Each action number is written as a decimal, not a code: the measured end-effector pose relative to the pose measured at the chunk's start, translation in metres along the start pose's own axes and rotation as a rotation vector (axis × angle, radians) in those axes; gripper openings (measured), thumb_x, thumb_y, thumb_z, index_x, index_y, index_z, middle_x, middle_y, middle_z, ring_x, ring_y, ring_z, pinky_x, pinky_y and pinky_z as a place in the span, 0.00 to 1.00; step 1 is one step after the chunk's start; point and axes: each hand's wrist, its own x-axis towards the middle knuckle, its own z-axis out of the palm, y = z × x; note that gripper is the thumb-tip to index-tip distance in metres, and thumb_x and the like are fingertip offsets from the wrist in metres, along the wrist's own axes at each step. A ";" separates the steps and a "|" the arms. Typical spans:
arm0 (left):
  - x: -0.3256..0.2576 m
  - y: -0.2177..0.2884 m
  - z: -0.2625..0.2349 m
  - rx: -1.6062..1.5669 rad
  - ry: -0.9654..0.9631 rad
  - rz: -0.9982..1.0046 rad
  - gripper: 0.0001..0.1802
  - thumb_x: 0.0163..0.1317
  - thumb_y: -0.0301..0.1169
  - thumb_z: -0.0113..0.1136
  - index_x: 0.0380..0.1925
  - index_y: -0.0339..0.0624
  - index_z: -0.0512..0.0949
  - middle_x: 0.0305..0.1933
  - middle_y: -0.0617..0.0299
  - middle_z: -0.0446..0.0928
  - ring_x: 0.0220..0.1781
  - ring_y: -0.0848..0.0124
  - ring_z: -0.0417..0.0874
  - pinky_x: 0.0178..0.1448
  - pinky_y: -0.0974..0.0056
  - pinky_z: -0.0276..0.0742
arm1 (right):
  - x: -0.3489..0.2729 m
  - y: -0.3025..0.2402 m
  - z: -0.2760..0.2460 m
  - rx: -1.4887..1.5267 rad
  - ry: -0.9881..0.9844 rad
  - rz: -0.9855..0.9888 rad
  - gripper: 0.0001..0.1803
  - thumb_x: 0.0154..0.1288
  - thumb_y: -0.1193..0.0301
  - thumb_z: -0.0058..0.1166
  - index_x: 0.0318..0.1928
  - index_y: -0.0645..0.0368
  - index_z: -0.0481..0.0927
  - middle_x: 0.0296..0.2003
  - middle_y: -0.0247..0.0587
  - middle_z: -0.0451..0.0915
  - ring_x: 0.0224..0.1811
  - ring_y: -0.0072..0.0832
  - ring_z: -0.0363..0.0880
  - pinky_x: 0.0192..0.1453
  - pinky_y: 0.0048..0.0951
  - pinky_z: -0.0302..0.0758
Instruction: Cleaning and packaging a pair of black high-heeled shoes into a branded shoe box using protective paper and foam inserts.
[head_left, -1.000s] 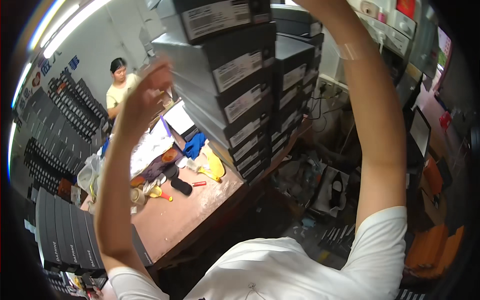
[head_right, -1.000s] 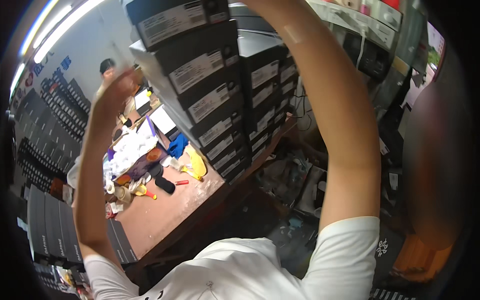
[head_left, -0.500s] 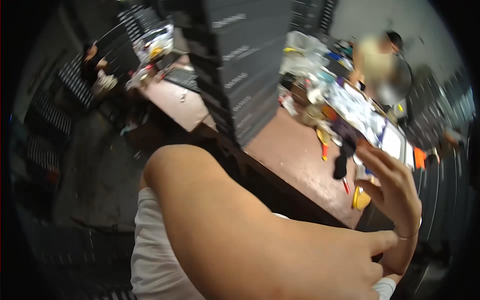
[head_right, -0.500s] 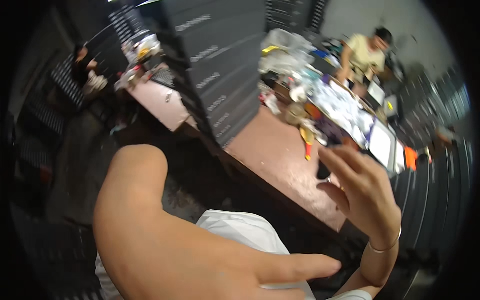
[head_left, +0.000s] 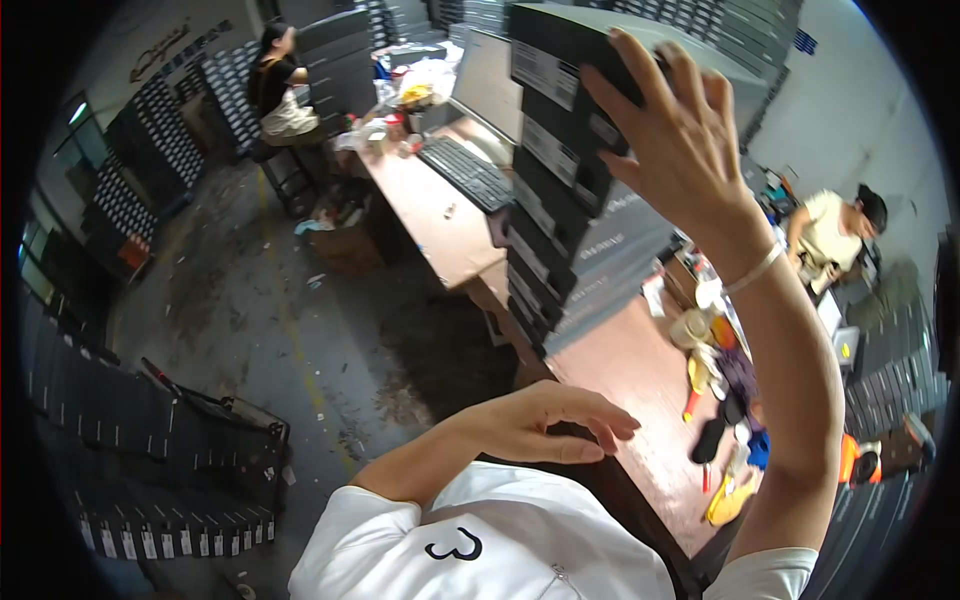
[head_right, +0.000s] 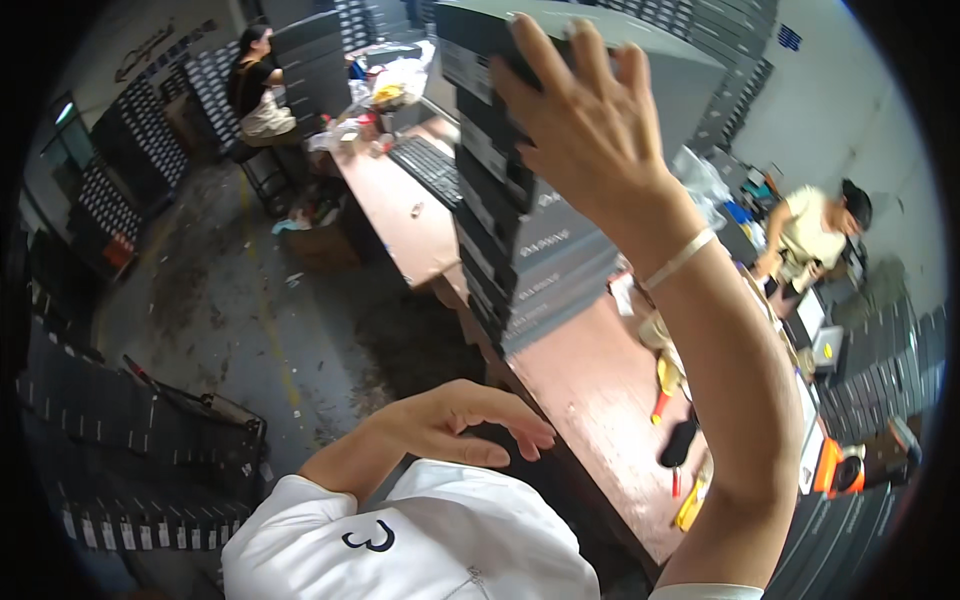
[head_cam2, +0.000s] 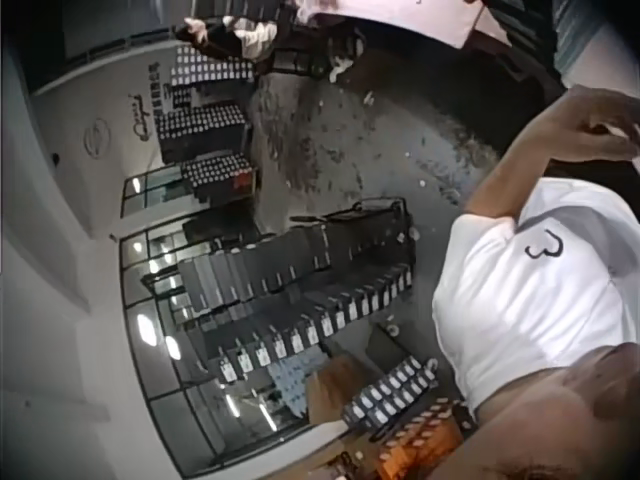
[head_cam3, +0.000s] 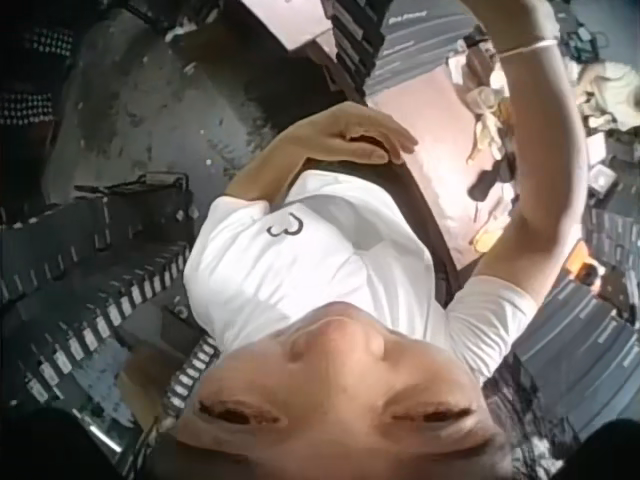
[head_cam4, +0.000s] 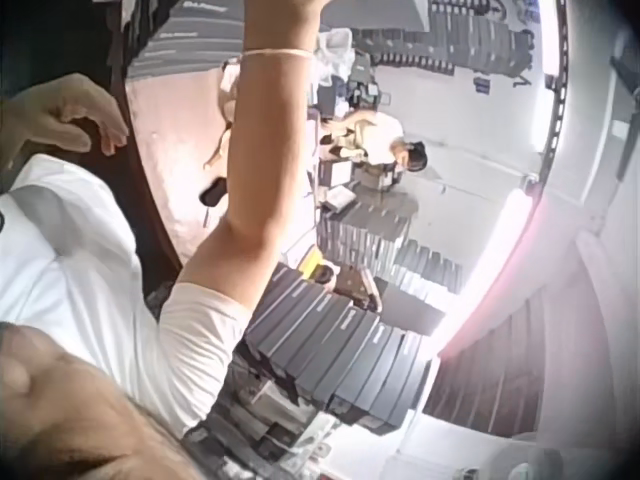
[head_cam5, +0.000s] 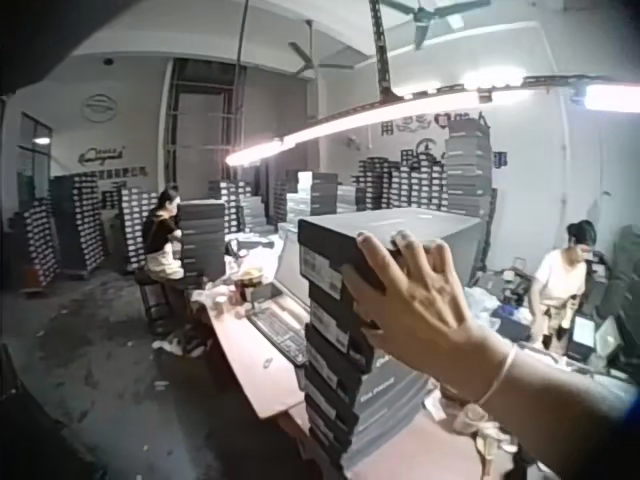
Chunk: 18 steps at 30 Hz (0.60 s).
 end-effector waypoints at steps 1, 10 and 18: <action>0.006 -0.007 0.004 0.000 -0.019 -0.023 0.23 0.63 0.24 0.60 0.59 0.33 0.72 0.55 0.52 0.78 0.51 0.65 0.81 0.56 0.61 0.75 | -0.005 0.007 -0.003 0.010 0.012 -0.009 0.45 0.38 0.64 0.74 0.63 0.42 0.71 0.66 0.41 0.60 0.62 0.41 0.63 0.60 0.45 0.65; 0.043 -0.062 0.048 -0.772 0.398 0.016 0.52 0.57 0.74 0.40 0.71 0.47 0.56 0.70 0.53 0.62 0.67 0.54 0.68 0.66 0.48 0.67 | -0.256 0.008 -0.142 0.240 0.063 0.201 0.34 0.51 0.68 0.69 0.60 0.44 0.72 0.58 0.46 0.66 0.58 0.51 0.67 0.61 0.50 0.69; 0.017 -0.230 0.083 -0.729 0.668 -0.425 0.37 0.69 0.60 0.43 0.67 0.44 0.61 0.64 0.60 0.68 0.62 0.66 0.71 0.64 0.60 0.70 | -0.452 -0.112 -0.132 0.734 -0.307 0.570 0.29 0.47 0.72 0.68 0.53 0.59 0.77 0.56 0.50 0.71 0.63 0.47 0.68 0.63 0.44 0.72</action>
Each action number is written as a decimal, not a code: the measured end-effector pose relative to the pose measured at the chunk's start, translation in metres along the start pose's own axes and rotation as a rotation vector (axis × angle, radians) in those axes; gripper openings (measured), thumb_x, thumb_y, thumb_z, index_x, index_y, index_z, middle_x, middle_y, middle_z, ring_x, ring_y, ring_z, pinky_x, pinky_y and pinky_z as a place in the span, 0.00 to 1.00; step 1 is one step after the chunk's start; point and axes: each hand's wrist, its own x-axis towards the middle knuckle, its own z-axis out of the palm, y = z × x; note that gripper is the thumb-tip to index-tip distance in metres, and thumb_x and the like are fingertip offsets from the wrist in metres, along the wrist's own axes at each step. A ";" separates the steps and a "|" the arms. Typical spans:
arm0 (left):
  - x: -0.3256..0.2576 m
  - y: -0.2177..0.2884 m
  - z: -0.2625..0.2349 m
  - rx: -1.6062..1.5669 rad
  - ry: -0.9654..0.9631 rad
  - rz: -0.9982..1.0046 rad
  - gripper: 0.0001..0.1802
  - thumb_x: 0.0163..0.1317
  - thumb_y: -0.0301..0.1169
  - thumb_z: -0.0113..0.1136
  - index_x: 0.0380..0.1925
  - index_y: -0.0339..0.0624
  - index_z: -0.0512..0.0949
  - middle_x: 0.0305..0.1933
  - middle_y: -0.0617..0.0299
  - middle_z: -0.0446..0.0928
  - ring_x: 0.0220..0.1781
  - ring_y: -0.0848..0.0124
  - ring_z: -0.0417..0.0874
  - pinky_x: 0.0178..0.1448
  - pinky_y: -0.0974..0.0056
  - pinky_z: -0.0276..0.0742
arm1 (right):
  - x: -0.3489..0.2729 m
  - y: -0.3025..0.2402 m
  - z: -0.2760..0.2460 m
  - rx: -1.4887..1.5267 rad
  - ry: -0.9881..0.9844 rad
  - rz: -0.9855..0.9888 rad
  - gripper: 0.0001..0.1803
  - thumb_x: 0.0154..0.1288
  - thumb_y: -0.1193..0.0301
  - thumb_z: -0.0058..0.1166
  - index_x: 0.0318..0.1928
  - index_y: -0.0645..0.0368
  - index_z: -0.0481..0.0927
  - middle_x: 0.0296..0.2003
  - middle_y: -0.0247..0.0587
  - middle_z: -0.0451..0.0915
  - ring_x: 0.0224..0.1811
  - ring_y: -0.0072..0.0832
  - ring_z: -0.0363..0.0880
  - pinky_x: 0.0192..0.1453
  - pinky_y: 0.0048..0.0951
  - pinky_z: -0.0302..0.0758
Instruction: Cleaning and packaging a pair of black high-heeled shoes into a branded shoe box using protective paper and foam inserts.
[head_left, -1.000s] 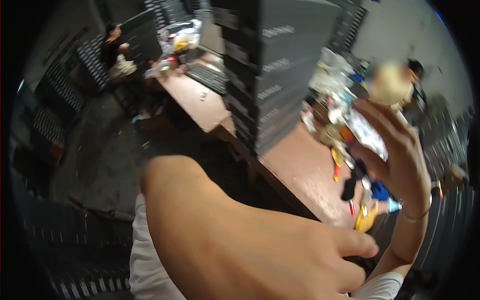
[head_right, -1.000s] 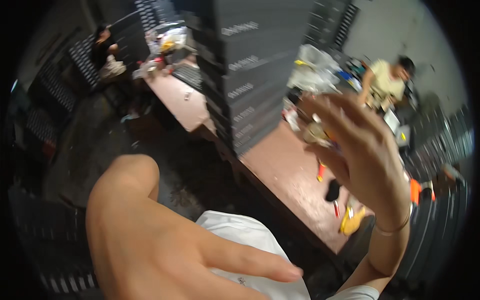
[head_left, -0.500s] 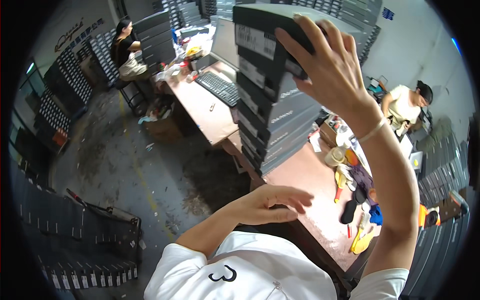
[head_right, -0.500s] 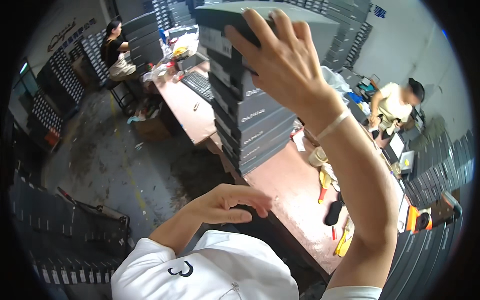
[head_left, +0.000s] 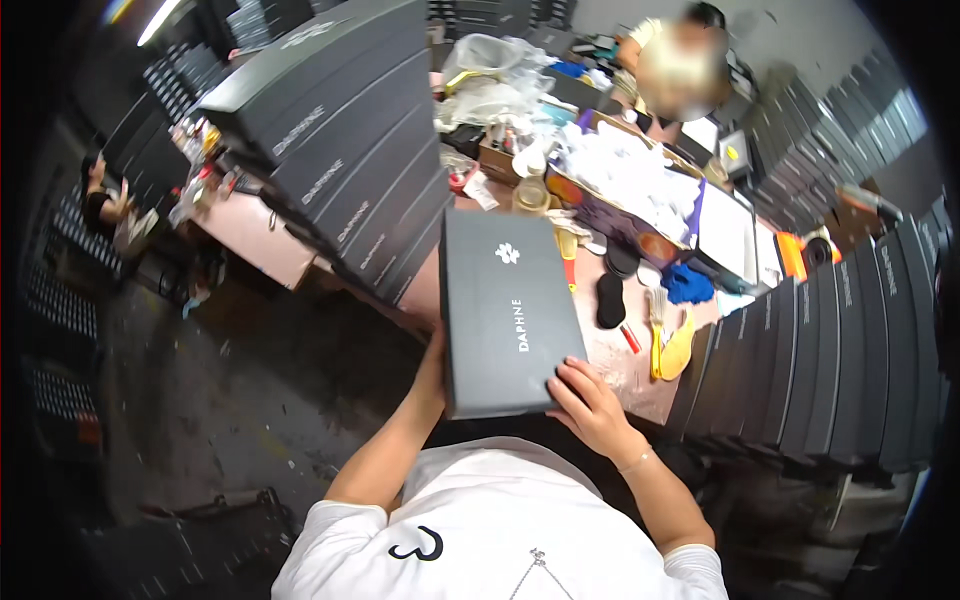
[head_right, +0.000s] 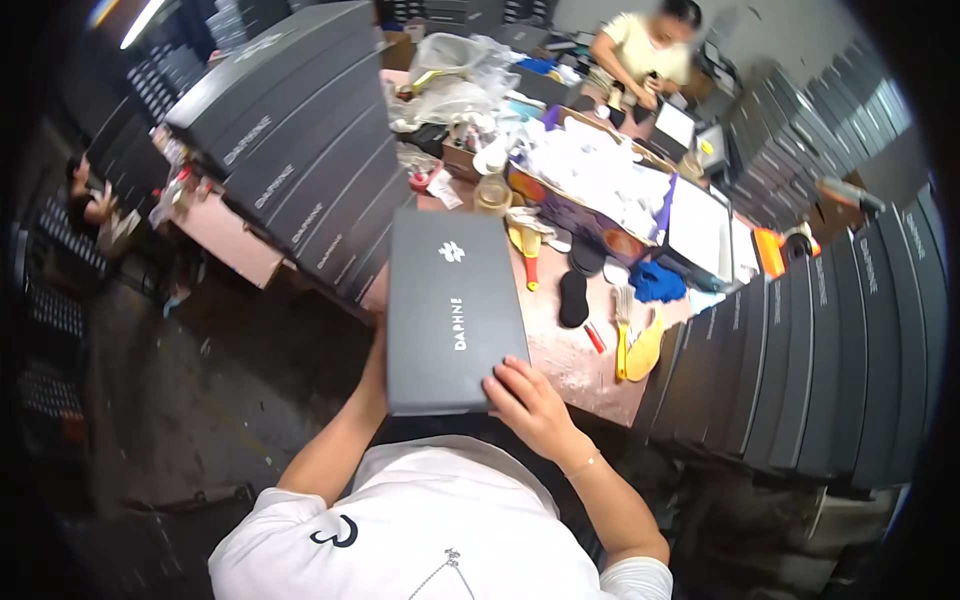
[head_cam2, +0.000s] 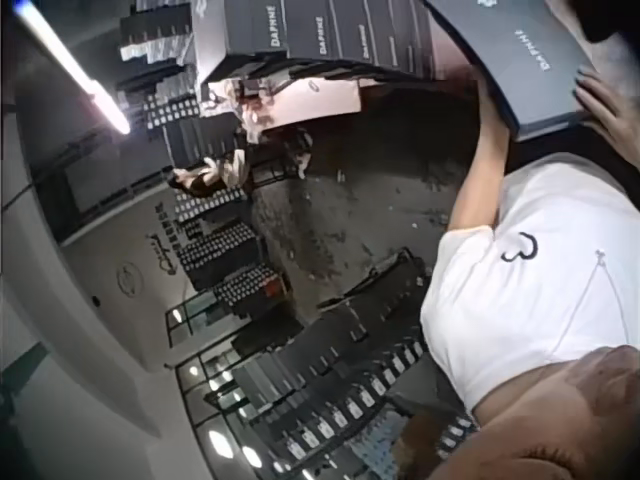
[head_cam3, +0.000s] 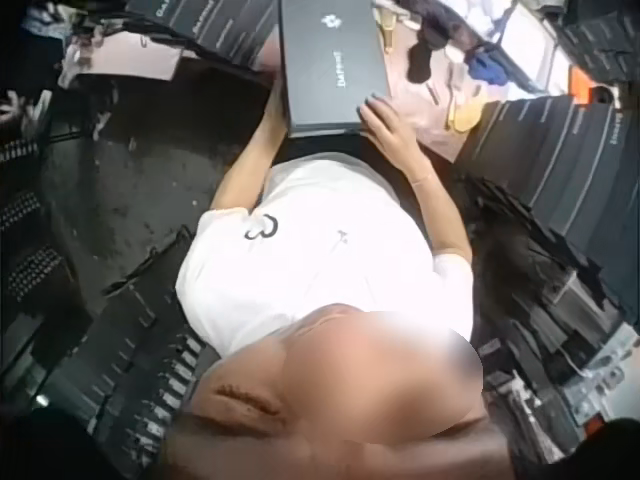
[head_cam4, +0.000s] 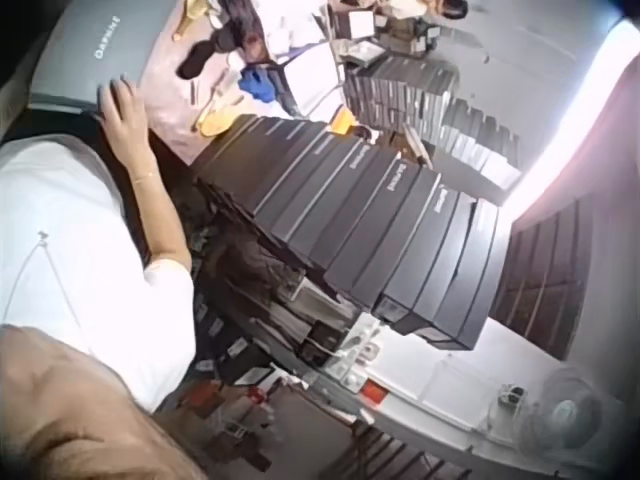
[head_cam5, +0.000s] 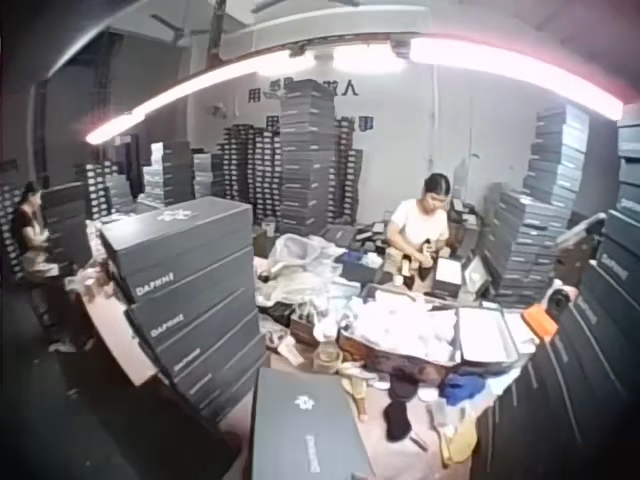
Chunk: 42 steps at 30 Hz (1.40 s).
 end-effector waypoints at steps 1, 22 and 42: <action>0.019 -0.012 -0.023 0.101 0.059 -0.049 0.36 0.68 0.58 0.45 0.64 0.42 0.66 0.61 0.61 0.71 0.60 0.67 0.73 0.62 0.60 0.71 | -0.014 0.018 0.027 0.053 -0.032 0.102 0.35 0.48 0.74 0.69 0.59 0.61 0.72 0.57 0.53 0.70 0.63 0.53 0.68 0.66 0.46 0.68; 0.183 0.029 -0.076 1.191 -0.106 -0.159 0.41 0.67 0.56 0.51 0.66 0.30 0.62 0.69 0.44 0.60 0.71 0.58 0.61 0.71 0.58 0.57 | 0.098 0.042 0.146 0.506 0.383 1.081 0.40 0.60 0.70 0.64 0.70 0.61 0.58 0.47 0.47 0.76 0.43 0.27 0.78 0.46 0.25 0.76; 0.182 0.037 0.004 1.318 -0.618 -0.246 0.17 0.59 0.32 0.65 0.46 0.35 0.79 0.47 0.51 0.78 0.49 0.61 0.81 0.52 0.60 0.77 | 0.094 0.203 0.124 -0.332 -0.137 1.011 0.15 0.57 0.76 0.51 0.46 0.57 0.80 0.33 0.43 0.82 0.49 0.37 0.79 0.63 0.52 0.60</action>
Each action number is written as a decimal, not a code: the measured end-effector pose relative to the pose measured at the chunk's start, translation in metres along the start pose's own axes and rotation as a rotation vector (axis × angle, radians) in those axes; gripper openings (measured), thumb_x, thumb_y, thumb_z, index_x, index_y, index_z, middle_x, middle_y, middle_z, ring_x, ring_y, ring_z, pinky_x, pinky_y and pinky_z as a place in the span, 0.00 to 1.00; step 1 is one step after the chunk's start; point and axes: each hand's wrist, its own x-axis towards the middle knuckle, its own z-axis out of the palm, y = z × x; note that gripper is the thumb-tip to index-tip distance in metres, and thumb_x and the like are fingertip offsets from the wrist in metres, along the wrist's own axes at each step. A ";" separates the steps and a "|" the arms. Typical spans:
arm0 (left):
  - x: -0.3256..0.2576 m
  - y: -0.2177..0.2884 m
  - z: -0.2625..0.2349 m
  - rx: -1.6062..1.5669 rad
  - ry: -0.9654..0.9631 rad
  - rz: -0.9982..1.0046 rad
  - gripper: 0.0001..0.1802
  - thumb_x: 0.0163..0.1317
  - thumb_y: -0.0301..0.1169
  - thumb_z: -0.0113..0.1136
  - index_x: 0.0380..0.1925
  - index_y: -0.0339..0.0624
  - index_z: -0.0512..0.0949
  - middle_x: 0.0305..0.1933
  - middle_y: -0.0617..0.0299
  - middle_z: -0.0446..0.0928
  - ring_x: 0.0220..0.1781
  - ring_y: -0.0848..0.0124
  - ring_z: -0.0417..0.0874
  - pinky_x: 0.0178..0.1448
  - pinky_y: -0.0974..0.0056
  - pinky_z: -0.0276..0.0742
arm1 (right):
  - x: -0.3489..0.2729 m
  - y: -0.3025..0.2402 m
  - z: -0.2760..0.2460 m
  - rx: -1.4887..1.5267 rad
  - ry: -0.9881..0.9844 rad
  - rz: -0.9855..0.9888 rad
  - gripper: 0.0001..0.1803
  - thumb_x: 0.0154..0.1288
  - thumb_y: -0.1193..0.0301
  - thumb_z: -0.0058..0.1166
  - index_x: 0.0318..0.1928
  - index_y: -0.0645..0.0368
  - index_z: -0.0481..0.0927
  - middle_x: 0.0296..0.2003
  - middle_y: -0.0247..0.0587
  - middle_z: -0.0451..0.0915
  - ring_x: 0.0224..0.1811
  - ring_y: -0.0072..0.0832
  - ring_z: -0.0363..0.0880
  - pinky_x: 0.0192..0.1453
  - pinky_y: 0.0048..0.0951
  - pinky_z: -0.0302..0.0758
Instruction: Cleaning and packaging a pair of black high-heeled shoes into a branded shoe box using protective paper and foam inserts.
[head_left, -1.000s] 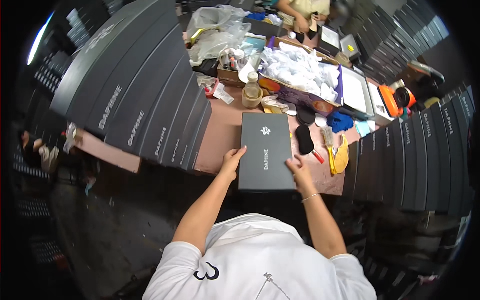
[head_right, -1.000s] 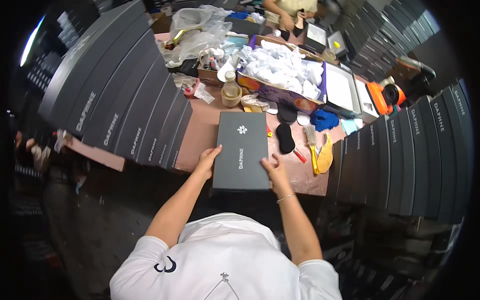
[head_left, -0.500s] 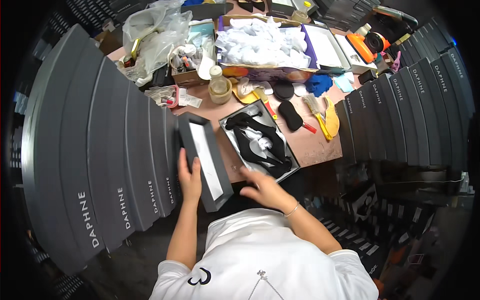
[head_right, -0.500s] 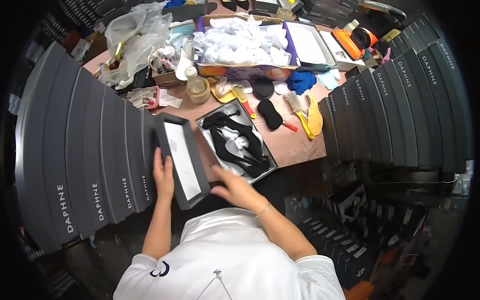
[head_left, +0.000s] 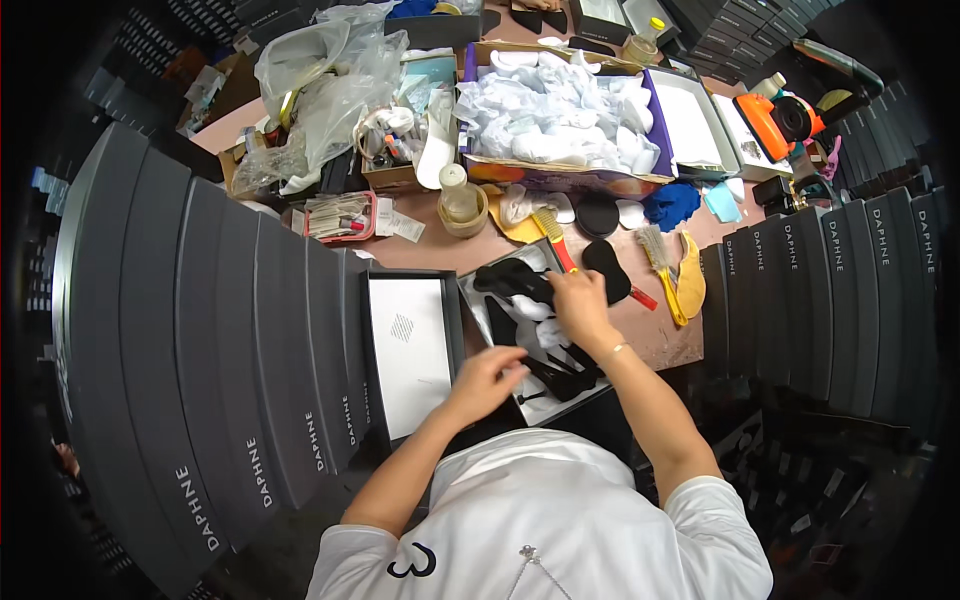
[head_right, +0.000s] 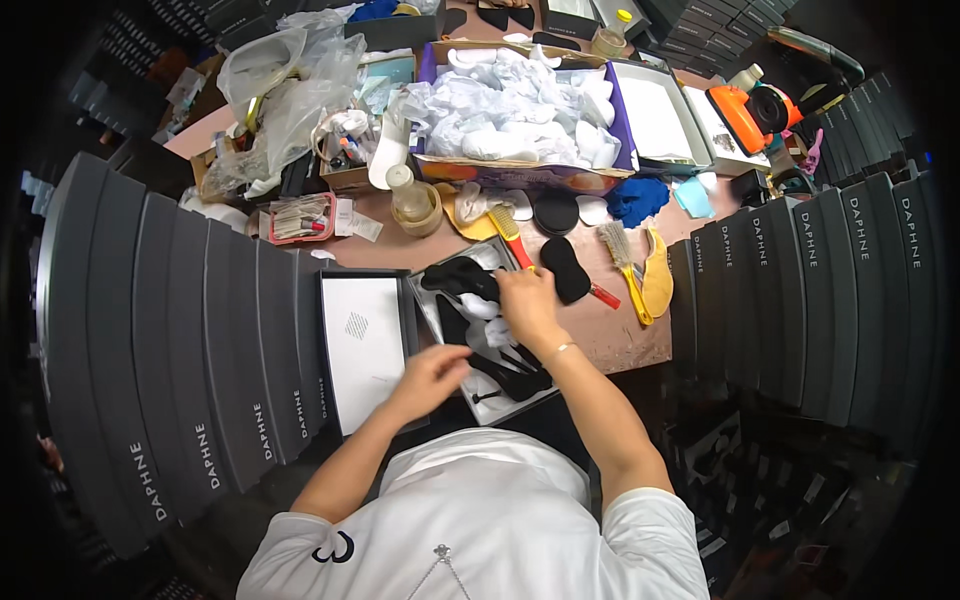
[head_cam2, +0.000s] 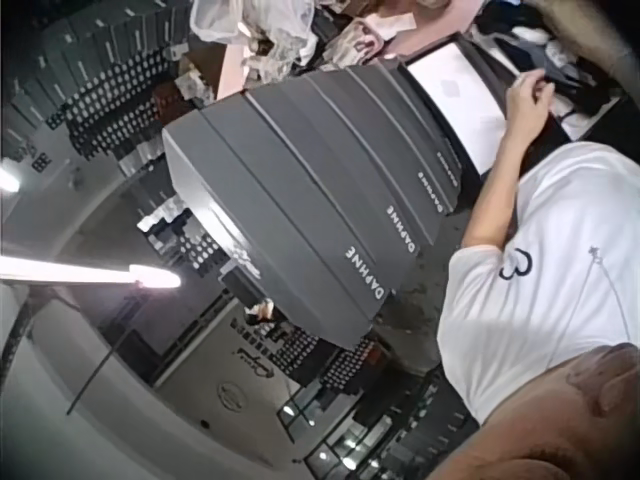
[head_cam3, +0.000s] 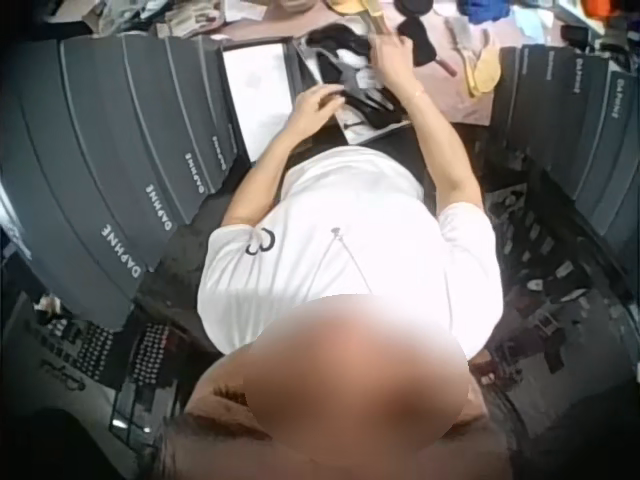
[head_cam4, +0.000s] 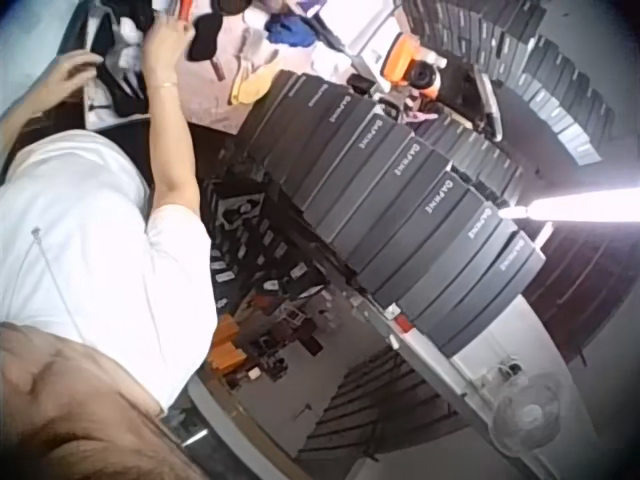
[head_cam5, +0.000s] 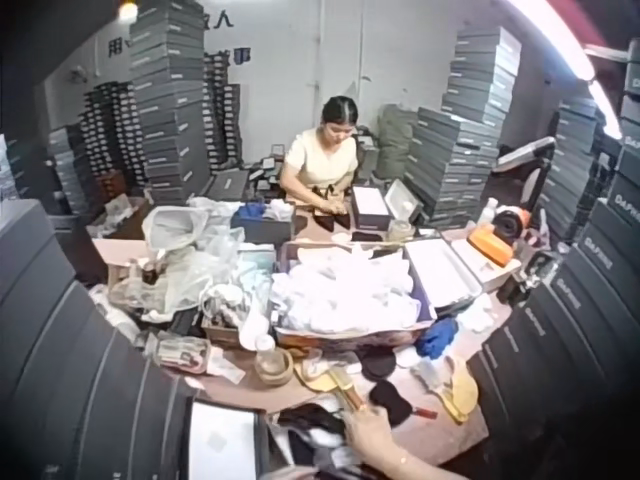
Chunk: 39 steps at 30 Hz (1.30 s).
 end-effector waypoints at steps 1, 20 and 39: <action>0.003 -0.012 -0.004 -0.087 0.197 0.125 0.13 0.63 0.30 0.61 0.46 0.35 0.79 0.42 0.55 0.80 0.38 0.69 0.83 0.40 0.69 0.78 | -0.003 0.004 -0.014 0.073 0.118 0.005 0.15 0.57 0.77 0.50 0.45 0.55 0.81 0.34 0.44 0.82 0.41 0.37 0.80 0.53 0.45 0.67; 0.087 0.010 -0.044 -1.068 -0.336 -0.281 0.42 0.69 0.64 0.29 0.67 0.41 0.59 0.54 0.52 0.75 0.41 0.67 0.84 0.41 0.63 0.84 | 0.042 -0.043 -0.080 0.176 0.063 -0.550 0.13 0.54 0.66 0.61 0.39 0.56 0.81 0.39 0.39 0.80 0.46 0.37 0.77 0.50 0.38 0.69; 0.011 -0.022 -0.021 -1.172 0.044 -0.404 0.34 0.70 0.60 0.38 0.47 0.38 0.74 0.32 0.54 0.81 0.29 0.66 0.84 0.35 0.63 0.83 | -0.039 -0.024 -0.047 0.497 0.118 0.172 0.25 0.58 0.69 0.62 0.56 0.62 0.73 0.42 0.52 0.79 0.33 0.41 0.79 0.41 0.36 0.77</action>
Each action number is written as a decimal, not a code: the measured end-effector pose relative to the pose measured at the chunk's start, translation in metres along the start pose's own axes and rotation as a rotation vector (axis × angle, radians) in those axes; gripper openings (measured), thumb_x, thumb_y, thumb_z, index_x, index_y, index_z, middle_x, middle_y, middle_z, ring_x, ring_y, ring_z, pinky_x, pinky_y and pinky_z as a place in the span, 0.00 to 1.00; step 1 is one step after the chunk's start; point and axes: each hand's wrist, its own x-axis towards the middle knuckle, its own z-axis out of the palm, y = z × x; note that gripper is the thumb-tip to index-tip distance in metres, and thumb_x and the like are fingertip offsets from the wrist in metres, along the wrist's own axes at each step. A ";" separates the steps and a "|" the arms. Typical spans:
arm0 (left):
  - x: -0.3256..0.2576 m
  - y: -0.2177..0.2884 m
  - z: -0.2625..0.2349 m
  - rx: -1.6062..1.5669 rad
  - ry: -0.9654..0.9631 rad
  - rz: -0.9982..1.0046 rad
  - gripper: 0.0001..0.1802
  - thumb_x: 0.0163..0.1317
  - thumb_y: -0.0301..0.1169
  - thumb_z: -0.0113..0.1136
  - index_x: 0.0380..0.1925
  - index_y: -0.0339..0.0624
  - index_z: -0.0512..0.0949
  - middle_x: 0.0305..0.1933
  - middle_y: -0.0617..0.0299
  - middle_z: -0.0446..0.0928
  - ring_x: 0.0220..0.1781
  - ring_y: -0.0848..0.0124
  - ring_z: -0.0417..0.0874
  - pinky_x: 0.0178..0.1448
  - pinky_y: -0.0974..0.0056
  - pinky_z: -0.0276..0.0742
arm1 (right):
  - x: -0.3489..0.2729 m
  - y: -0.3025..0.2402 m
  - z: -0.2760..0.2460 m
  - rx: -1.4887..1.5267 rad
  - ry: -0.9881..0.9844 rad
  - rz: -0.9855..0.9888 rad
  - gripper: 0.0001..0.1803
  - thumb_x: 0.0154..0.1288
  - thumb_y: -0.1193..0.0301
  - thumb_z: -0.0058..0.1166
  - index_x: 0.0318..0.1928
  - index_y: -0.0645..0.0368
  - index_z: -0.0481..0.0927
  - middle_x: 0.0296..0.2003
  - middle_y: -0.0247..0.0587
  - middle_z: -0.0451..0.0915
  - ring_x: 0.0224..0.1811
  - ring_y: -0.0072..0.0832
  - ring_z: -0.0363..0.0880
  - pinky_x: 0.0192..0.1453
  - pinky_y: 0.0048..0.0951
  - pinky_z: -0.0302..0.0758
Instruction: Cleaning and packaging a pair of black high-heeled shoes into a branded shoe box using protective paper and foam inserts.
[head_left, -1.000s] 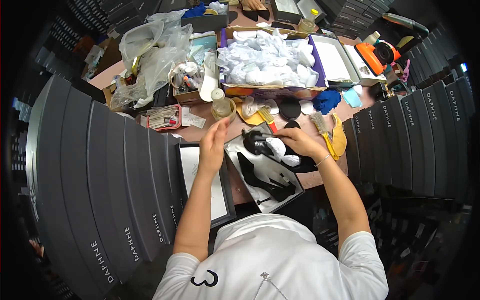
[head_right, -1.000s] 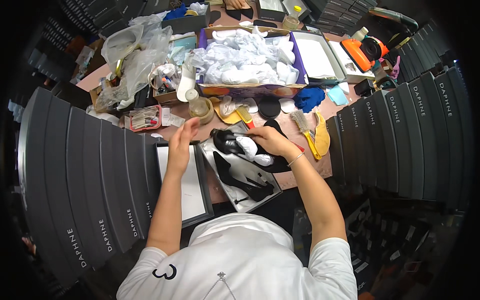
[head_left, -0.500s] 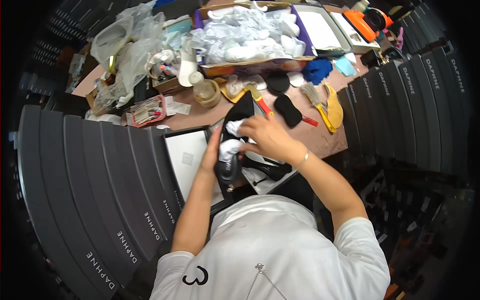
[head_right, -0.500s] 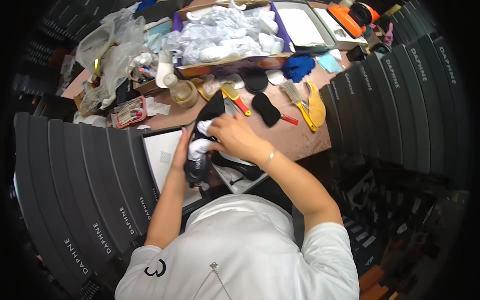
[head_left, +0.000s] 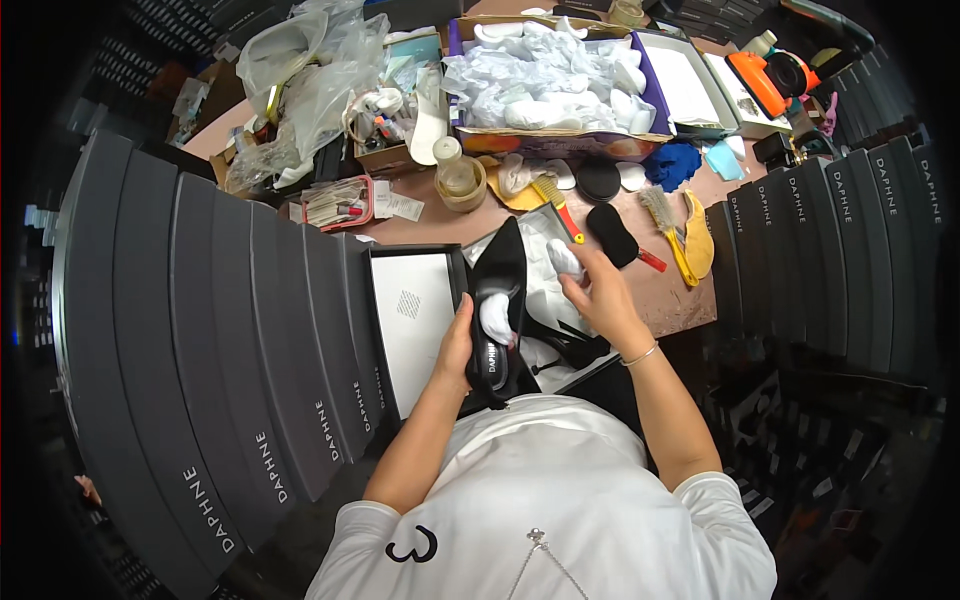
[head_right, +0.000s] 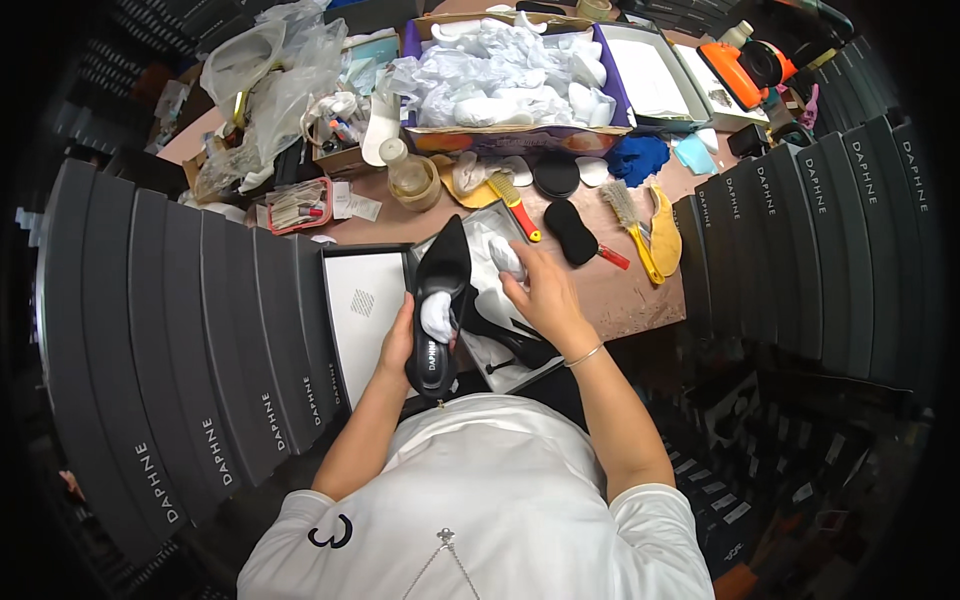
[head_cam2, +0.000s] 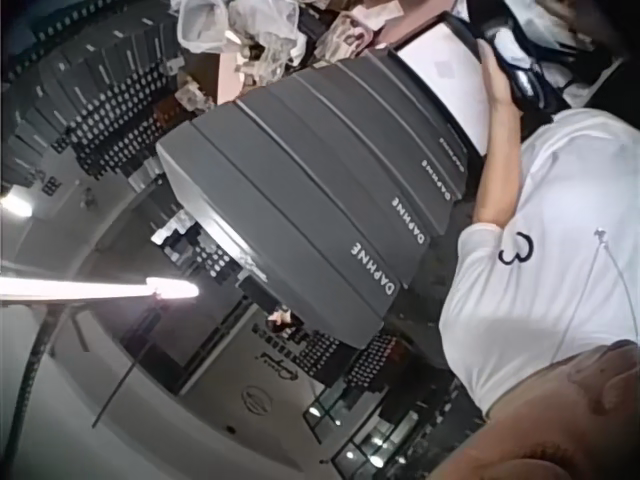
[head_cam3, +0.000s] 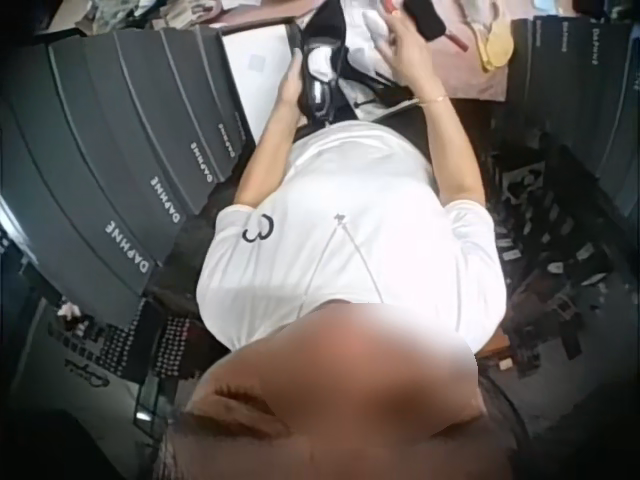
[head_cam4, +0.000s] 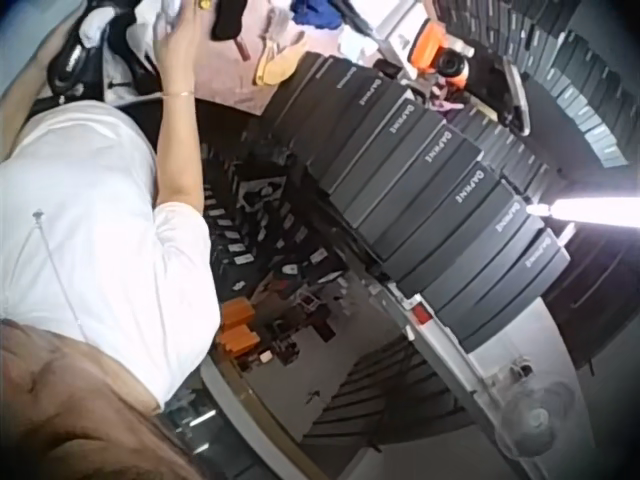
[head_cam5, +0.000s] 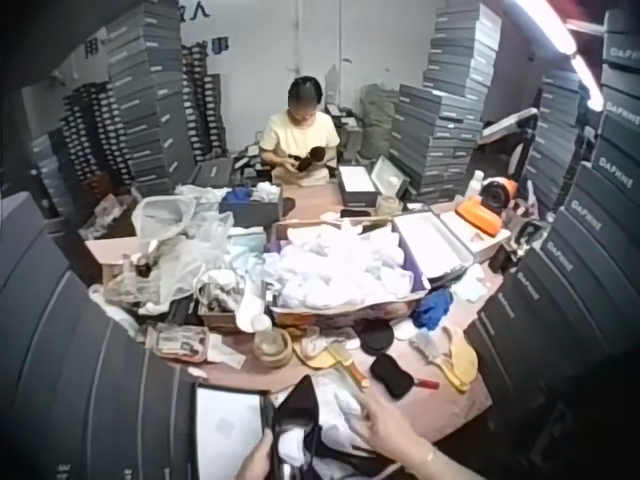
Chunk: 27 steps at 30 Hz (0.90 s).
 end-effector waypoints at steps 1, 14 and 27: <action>0.000 0.000 -0.003 0.050 0.062 0.009 0.34 0.69 0.61 0.39 0.46 0.39 0.74 0.28 0.53 0.80 0.27 0.66 0.84 0.33 0.64 0.83 | -0.003 0.000 0.000 0.004 0.025 -0.072 0.27 0.58 0.69 0.62 0.57 0.62 0.73 0.43 0.52 0.79 0.34 0.41 0.79 0.41 0.36 0.77; -0.027 -0.009 -0.007 0.108 0.058 0.208 0.25 0.75 0.50 0.35 0.59 0.44 0.63 0.49 0.55 0.75 0.43 0.65 0.82 0.44 0.63 0.83 | -0.039 -0.051 0.049 0.114 -0.229 -0.310 0.31 0.57 0.66 0.62 0.61 0.53 0.68 0.43 0.43 0.77 0.35 0.45 0.81 0.37 0.40 0.78; -0.021 0.012 0.002 0.027 0.220 0.074 0.34 0.69 0.61 0.38 0.42 0.38 0.75 0.26 0.56 0.80 0.25 0.67 0.82 0.31 0.67 0.80 | -0.035 0.011 0.021 -0.083 0.094 -0.100 0.26 0.60 0.64 0.61 0.57 0.59 0.74 0.42 0.50 0.78 0.37 0.47 0.80 0.43 0.39 0.77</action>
